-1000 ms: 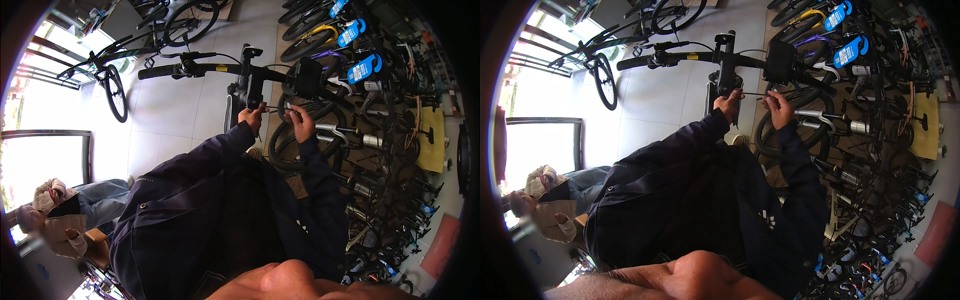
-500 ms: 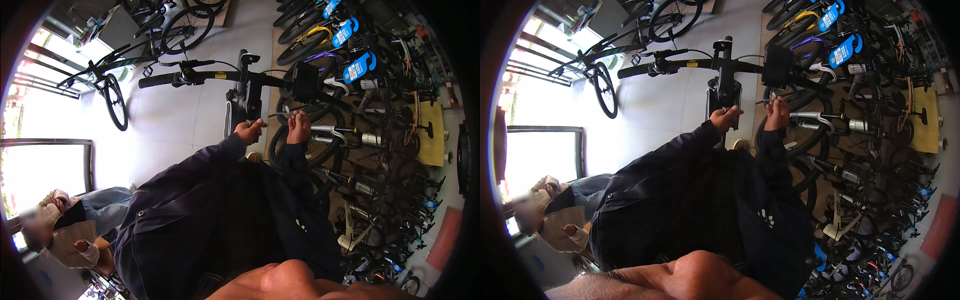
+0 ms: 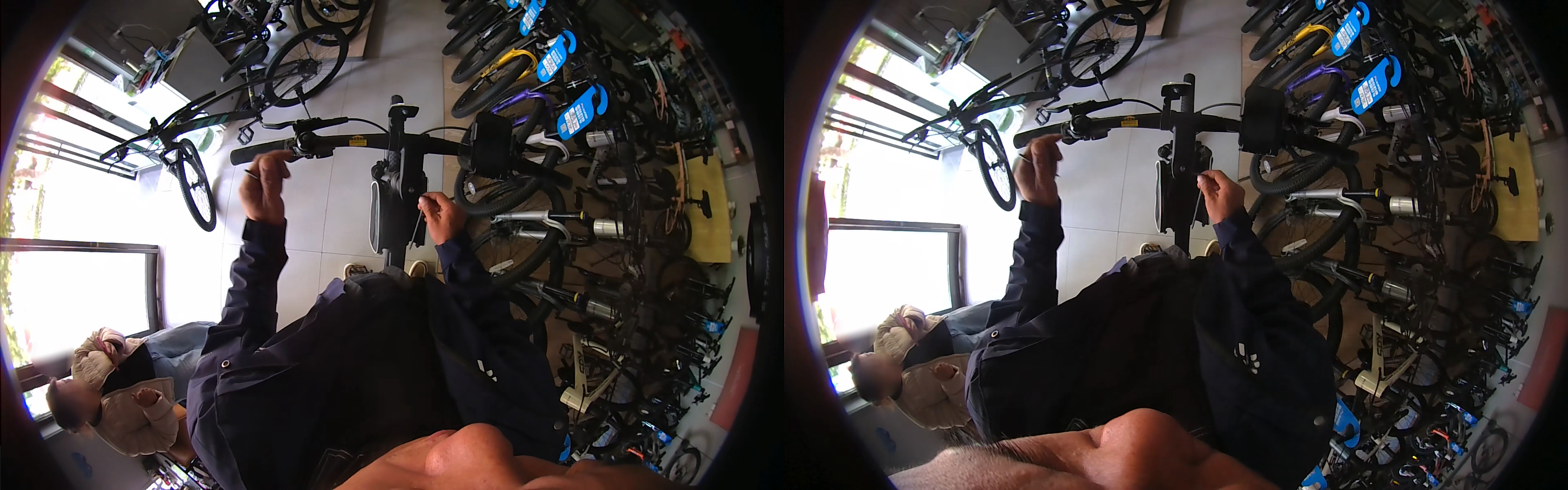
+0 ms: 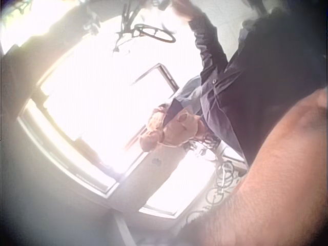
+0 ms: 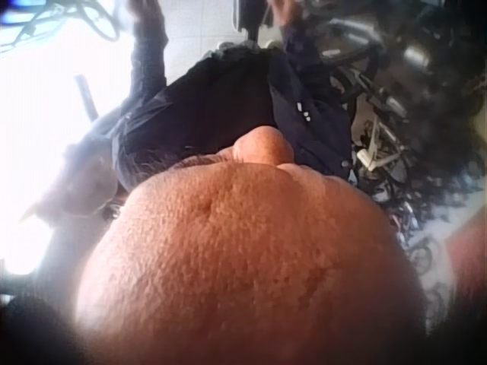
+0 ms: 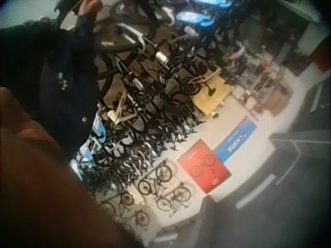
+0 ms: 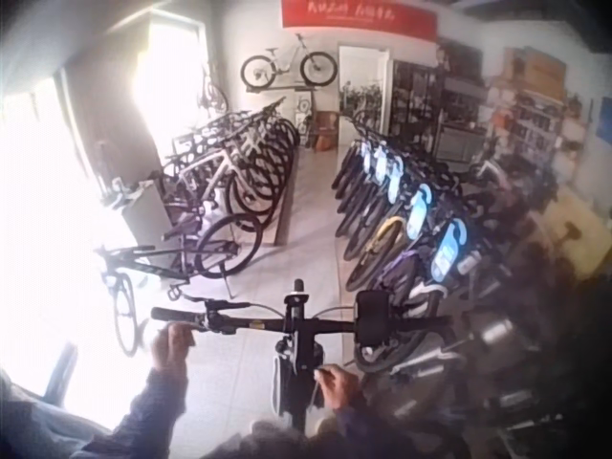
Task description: The person uses a small hex key to loosen and tighten bolts on a bicycle handlebar stem and attached bag mount. They repeatedly adjust the position of the handlebar and the mounted bag, checking alignment and fit throughout the process.
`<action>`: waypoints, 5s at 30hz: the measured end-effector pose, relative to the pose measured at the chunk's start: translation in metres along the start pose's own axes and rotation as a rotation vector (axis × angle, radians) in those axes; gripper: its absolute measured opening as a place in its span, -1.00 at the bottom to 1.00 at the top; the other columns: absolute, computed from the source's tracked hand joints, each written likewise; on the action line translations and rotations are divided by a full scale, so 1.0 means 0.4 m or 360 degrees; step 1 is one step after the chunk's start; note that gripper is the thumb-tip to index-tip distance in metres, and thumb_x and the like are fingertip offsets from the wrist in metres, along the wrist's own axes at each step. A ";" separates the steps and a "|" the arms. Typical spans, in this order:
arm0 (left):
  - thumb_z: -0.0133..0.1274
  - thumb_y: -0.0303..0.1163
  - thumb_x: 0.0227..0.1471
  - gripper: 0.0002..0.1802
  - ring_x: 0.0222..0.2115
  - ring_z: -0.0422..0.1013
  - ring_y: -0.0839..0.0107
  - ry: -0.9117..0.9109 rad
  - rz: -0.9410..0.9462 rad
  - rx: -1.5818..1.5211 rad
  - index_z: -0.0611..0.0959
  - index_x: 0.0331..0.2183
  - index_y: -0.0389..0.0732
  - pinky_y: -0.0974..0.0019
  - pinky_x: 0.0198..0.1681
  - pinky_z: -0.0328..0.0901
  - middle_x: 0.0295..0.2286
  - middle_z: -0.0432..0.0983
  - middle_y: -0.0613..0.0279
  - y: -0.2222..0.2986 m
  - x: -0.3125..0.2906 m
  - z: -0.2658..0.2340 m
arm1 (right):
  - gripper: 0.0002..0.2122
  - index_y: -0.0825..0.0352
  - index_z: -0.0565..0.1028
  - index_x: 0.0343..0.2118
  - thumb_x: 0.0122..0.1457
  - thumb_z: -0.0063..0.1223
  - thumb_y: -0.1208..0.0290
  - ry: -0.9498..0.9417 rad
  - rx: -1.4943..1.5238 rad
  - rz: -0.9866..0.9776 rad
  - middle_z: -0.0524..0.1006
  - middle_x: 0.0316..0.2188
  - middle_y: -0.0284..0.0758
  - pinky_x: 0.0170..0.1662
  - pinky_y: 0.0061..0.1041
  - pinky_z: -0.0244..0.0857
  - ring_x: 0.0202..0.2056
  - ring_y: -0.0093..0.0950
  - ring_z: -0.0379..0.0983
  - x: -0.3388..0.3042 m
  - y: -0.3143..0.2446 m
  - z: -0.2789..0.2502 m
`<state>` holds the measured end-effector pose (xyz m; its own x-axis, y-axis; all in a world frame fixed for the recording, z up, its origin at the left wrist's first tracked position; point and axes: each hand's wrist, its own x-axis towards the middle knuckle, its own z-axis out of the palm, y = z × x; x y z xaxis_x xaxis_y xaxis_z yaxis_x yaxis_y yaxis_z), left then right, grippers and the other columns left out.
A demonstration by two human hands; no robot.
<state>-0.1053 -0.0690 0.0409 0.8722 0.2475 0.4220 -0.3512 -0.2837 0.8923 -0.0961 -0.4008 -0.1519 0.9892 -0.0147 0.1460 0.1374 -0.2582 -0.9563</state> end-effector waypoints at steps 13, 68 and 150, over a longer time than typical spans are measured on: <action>0.08 -0.38 0.19 -0.84 -0.22 0.50 0.22 -0.0052 0.0824 0.1733 0.72 -0.22 -0.05 0.22 -0.07 0.38 -0.26 0.63 0.33 -0.117 0.176 -0.070 | -0.79 0.40 0.59 -0.22 0.32 0.17 0.31 -0.0054 0.0003 0.0028 0.67 -0.45 -0.32 -0.29 -0.56 0.47 -0.40 -0.55 0.62 -0.008 -0.018 0.005; 0.12 -0.27 0.17 -0.75 -0.38 0.50 0.23 0.0215 0.0622 0.1835 0.62 -0.53 -0.13 0.17 -0.19 0.31 -0.50 0.59 0.29 -0.185 0.162 -0.046 | -0.73 0.33 0.54 -0.34 0.42 -0.01 0.23 -0.0428 0.0406 0.0533 0.56 -0.56 -0.43 -0.59 -0.64 0.25 -0.61 -0.73 0.36 -0.060 -0.098 -0.004; 0.10 -0.30 0.18 -0.75 -0.38 0.50 0.24 0.0339 0.0685 0.1789 0.57 -0.53 -0.14 0.16 -0.15 0.31 -0.51 0.56 0.29 -0.199 0.160 -0.033 | -0.79 0.41 0.32 -0.32 0.11 0.13 0.47 -0.0139 -0.0646 0.0093 0.46 -0.45 -0.04 -0.31 -0.02 0.39 -0.36 0.06 0.50 -0.085 0.066 0.139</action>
<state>-0.0259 -0.0183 -0.0011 0.6472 0.0529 0.7605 -0.0153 -0.9965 0.0823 -0.1233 -0.3537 -0.1964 0.9978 0.0371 0.0556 0.0666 -0.6194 -0.7822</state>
